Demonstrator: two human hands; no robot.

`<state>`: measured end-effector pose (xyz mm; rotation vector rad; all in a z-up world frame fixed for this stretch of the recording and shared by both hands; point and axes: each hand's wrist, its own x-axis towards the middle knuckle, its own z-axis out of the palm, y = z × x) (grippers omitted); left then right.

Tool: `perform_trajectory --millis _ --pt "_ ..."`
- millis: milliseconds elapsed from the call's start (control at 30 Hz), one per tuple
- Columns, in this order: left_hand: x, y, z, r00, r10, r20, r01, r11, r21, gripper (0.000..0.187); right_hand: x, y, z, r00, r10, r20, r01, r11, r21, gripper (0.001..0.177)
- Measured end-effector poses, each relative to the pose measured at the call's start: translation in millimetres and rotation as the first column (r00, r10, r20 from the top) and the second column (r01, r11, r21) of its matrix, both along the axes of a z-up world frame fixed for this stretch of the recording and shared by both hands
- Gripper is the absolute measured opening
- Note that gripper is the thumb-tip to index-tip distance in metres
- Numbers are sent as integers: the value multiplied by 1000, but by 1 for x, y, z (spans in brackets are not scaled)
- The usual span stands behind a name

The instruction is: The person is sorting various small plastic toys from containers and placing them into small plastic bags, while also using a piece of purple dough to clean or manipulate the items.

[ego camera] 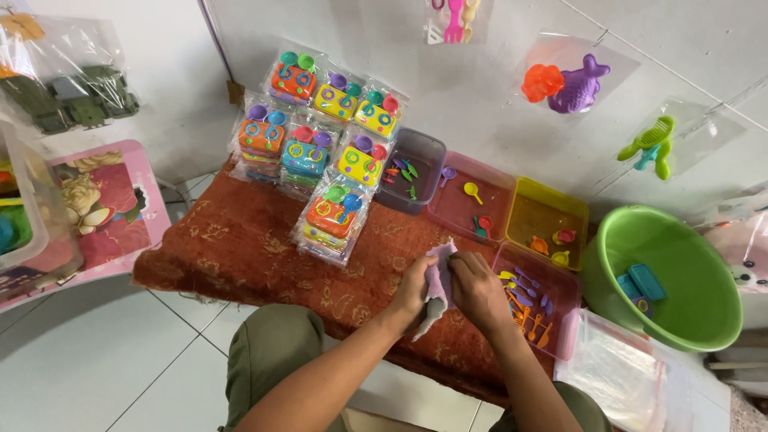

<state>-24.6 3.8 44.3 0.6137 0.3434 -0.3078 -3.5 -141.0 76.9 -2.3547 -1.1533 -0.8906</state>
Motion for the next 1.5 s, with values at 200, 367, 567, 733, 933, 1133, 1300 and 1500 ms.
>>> perform_trajectory --millis 200,367,567,733,933,1133,1300,1500 --pt "4 2 -2 1000 15 -12 -15 999 -33 25 -28 25 26 992 102 -77 -96 993 75 9" --pt "-8 6 25 999 40 -5 -40 998 -45 25 -5 2 1 997 40 -72 -33 995 95 8" --pt "-1 2 16 999 42 -11 -42 998 -50 25 -17 13 6 991 65 -115 -47 987 152 10" --pt "3 -2 -4 1000 28 3 -28 999 -36 31 -1 -1 -9 990 18 -142 10 981 194 12" --pt "-1 2 12 998 55 -3 -55 995 -77 29 -9 7 -8 982 49 -183 -12 980 200 15" --pt "11 -9 -29 999 26 34 -26 1000 -15 41 -5 2 -8 969 63 -240 9 958 287 18" --pt "-8 2 17 997 43 64 -41 999 -32 42 -1 3 -10 966 84 -245 -13 961 275 20" --pt "9 -5 -29 998 45 39 -43 998 -38 41 -4 2 -15 952 98 -289 -6 953 304 17"
